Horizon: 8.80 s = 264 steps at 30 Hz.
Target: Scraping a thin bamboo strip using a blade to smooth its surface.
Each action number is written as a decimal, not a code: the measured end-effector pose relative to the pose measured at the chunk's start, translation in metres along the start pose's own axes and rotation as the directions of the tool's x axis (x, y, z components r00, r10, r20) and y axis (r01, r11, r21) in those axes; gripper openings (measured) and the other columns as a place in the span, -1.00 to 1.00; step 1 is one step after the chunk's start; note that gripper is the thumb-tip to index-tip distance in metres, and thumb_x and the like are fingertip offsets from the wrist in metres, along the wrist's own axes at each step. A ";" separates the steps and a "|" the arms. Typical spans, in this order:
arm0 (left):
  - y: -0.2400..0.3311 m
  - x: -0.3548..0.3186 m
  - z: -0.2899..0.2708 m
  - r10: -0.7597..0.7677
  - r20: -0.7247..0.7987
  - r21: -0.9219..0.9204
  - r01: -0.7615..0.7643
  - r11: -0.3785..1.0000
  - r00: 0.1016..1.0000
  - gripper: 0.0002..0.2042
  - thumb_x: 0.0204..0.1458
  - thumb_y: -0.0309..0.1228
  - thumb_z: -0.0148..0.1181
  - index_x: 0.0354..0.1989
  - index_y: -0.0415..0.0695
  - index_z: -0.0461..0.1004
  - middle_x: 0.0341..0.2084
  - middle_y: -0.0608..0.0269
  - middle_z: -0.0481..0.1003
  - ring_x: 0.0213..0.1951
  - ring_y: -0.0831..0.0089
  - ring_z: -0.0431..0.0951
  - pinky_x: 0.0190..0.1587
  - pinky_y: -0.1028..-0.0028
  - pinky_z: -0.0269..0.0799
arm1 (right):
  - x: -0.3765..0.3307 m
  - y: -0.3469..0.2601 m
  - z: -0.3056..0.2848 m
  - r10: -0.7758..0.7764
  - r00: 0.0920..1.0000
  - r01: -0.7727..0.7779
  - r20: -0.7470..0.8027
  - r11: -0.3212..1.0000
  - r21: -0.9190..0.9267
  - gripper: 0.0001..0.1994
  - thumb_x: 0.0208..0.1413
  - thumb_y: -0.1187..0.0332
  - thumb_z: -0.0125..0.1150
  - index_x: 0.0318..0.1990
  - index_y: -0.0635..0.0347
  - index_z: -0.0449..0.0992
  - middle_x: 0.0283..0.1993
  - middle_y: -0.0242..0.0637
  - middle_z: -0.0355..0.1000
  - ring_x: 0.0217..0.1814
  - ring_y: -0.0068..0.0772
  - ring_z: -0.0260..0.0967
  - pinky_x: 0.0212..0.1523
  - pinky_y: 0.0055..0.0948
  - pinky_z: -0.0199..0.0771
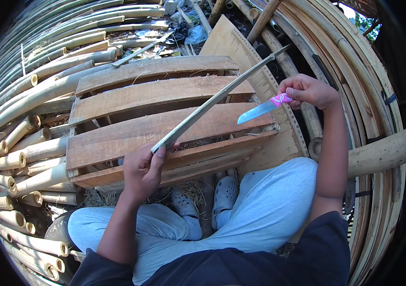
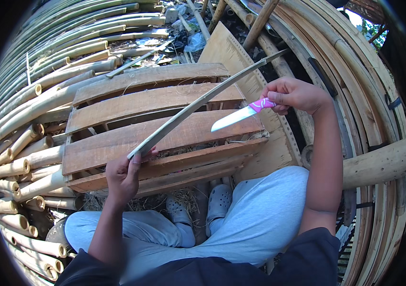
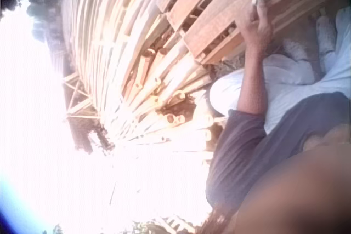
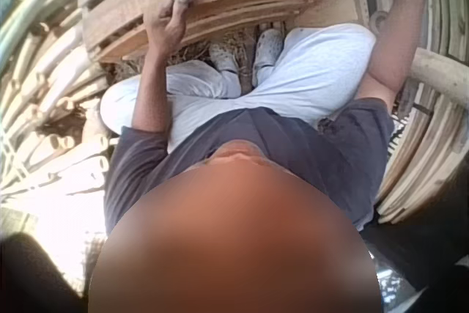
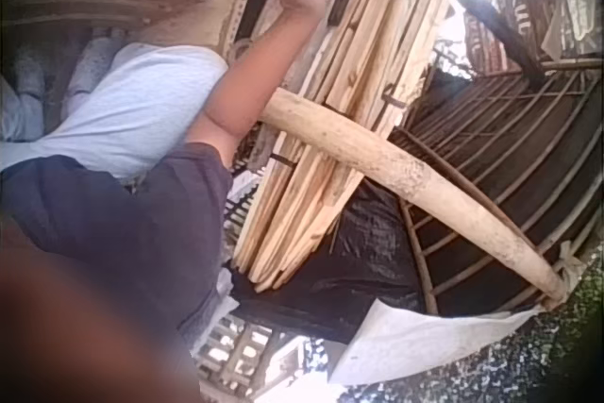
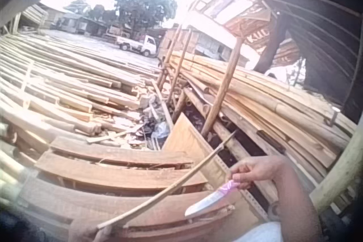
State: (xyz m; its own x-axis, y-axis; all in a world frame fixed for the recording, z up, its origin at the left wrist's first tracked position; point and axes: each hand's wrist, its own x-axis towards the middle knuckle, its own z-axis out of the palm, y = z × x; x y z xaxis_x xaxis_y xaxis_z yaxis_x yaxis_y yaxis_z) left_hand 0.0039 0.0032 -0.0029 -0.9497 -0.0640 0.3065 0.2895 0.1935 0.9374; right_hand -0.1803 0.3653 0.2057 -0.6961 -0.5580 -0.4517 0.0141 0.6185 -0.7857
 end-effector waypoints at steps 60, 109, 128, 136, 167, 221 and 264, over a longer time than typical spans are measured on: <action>0.000 0.001 0.001 -0.011 -0.039 -0.220 0.003 0.976 0.999 -0.69 0.37 -0.40 -0.04 0.04 -0.40 0.53 -0.20 0.07 0.67 -0.13 0.53 0.62 -0.04 0.55 0.48 | 0.025 -0.003 0.073 0.107 0.912 -0.315 -0.395 0.800 -0.511 -0.61 0.13 0.15 0.37 -0.54 0.30 0.47 -0.70 -0.32 0.43 -0.66 -0.55 0.45 -0.59 -0.50 0.39; -0.003 0.002 -0.001 0.017 -0.006 -0.174 -0.017 0.985 1.000 -0.70 0.36 -0.41 -0.02 0.06 -0.35 0.54 -0.24 0.11 0.67 -0.24 0.55 0.63 -0.15 0.55 0.50 | 0.028 0.043 0.009 0.226 0.805 -0.544 -0.548 0.651 -0.530 -0.66 0.29 0.26 0.13 -0.50 0.28 0.47 -0.61 -0.20 0.53 -0.64 -0.43 0.50 -0.54 -0.38 0.40; 0.004 0.009 -0.003 0.286 0.210 0.153 -0.320 0.935 0.935 -0.78 0.23 -0.49 -0.04 -0.12 -0.20 0.57 -0.28 0.10 0.62 -0.12 0.12 0.62 0.10 0.21 0.43 | 0.031 -0.002 0.123 -0.183 0.933 0.135 -0.310 0.976 -0.170 -0.75 0.35 0.32 0.03 0.03 0.32 0.38 -0.37 -0.32 0.47 -0.44 -0.50 0.36 -0.41 -0.39 0.32; 0.005 0.005 -0.002 0.154 0.158 0.069 -0.167 0.984 0.975 -0.76 0.28 -0.46 -0.07 -0.17 -0.25 0.57 -0.27 0.00 0.61 -0.07 0.02 0.60 0.07 0.17 0.47 | 0.053 -0.001 0.235 -0.696 0.713 0.333 -0.089 0.447 -0.830 -0.75 0.34 0.20 0.05 -0.24 0.23 0.36 -0.50 -0.11 0.48 -0.50 -0.15 0.52 -0.50 -0.24 0.51; -0.005 0.001 -0.005 0.026 0.165 -0.118 -0.006 0.993 0.986 -0.63 0.41 -0.36 -0.22 -0.09 -0.33 0.56 -0.09 0.01 0.62 -0.01 0.27 0.64 0.10 0.34 0.52 | 0.084 0.013 0.206 -0.657 0.717 0.100 -0.235 0.430 -0.897 -0.77 0.36 0.25 -0.01 -0.29 0.22 0.36 -0.71 -0.14 0.34 -0.68 -0.06 0.42 -0.66 -0.17 0.39; 0.003 -0.003 -0.001 0.022 0.093 0.161 -0.037 0.986 0.995 -0.75 0.25 -0.45 0.07 -0.05 -0.37 0.53 -0.10 -0.23 0.56 -0.04 -0.05 0.60 0.04 0.27 0.46 | 0.085 0.032 0.142 -0.628 0.721 -0.060 -0.293 0.365 -0.929 -0.70 0.36 0.17 -0.01 -0.35 0.19 0.37 -0.70 -0.12 0.41 -0.63 -0.03 0.48 -0.63 -0.14 0.48; -0.011 -0.002 0.002 0.088 0.115 0.119 -0.102 0.988 0.989 -0.76 0.20 -0.47 0.09 -0.05 -0.35 0.55 -0.14 -0.21 0.57 -0.01 -0.03 0.59 0.05 0.24 0.46 | 0.065 0.065 0.106 -0.527 0.718 -0.179 -0.455 0.492 -0.852 -0.73 0.36 0.20 -0.04 -0.30 0.19 0.40 -0.62 -0.02 0.42 -0.55 0.14 0.45 -0.53 0.01 0.44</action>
State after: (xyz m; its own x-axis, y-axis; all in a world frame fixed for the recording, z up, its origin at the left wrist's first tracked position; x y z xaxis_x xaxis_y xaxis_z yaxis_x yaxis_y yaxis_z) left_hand 0.0022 0.0032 -0.0142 -0.9278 0.0666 0.3671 0.3688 0.3140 0.8749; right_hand -0.1484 0.3103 0.0803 -0.8335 -0.4748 0.2825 -0.4802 0.8755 0.0546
